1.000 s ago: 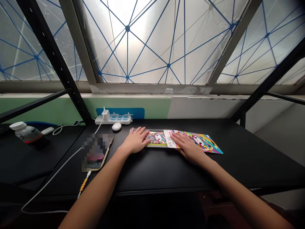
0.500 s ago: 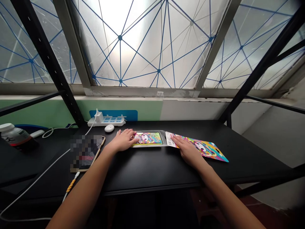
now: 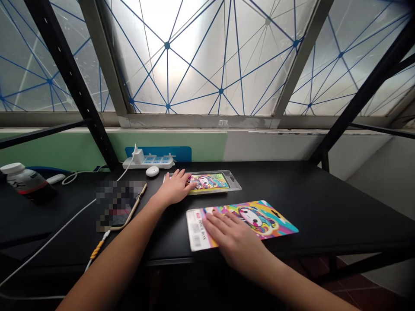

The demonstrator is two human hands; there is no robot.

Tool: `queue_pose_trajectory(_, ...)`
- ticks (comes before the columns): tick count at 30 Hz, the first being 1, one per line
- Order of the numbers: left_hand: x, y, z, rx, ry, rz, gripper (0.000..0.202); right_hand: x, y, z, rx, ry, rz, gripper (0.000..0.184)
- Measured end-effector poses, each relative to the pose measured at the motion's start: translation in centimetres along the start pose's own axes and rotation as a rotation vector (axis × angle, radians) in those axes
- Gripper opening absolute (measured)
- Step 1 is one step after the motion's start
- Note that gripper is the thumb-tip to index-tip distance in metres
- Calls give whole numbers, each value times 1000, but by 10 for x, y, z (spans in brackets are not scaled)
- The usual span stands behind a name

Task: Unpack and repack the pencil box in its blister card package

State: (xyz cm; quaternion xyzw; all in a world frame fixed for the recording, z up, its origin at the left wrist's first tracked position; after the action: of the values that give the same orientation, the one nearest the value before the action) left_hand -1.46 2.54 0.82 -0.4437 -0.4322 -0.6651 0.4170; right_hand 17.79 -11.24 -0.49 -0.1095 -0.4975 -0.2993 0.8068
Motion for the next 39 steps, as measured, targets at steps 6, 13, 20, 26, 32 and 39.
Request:
queue_pose_trajectory(6, 0, 0, 0, -11, 21, 19, 64, -32, -12, 65, 62, -93, 152, 57)
queue_pose_trajectory(13, -2, 1, 2, -22, 30, 22, 63, -37, 1, 85, 148, -58, 250, 63)
queue_pose_trajectory(20, 0, 5, 4, -41, 42, 17, 62, -17, 59, 90, 169, 22, 124, 36)
queue_pose_trajectory(26, -5, 10, 12, -57, 45, 25, 61, -20, 163, 84, -224, -94, 48, 33)
queue_pose_trajectory(32, -6, 16, 14, -59, 50, 12, 61, -27, 190, 95, -202, -356, 145, 42)
queue_pose_trajectory(39, -3, 16, 13, -38, 93, 31, 56, -42, 204, 97, -280, -256, 224, 51)
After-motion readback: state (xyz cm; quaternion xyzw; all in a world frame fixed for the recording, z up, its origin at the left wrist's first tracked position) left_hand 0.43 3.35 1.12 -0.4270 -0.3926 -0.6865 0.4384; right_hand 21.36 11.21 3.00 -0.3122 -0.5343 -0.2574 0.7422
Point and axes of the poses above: each hand's wrist, its own z-axis towards the middle knuckle, its own x-axis out of the back of the hand, y = z × x, the point moved 5 cm from there along z, towards the middle knuckle, and after that the axes turned 9 degrees about y, right-handed, at the moved point
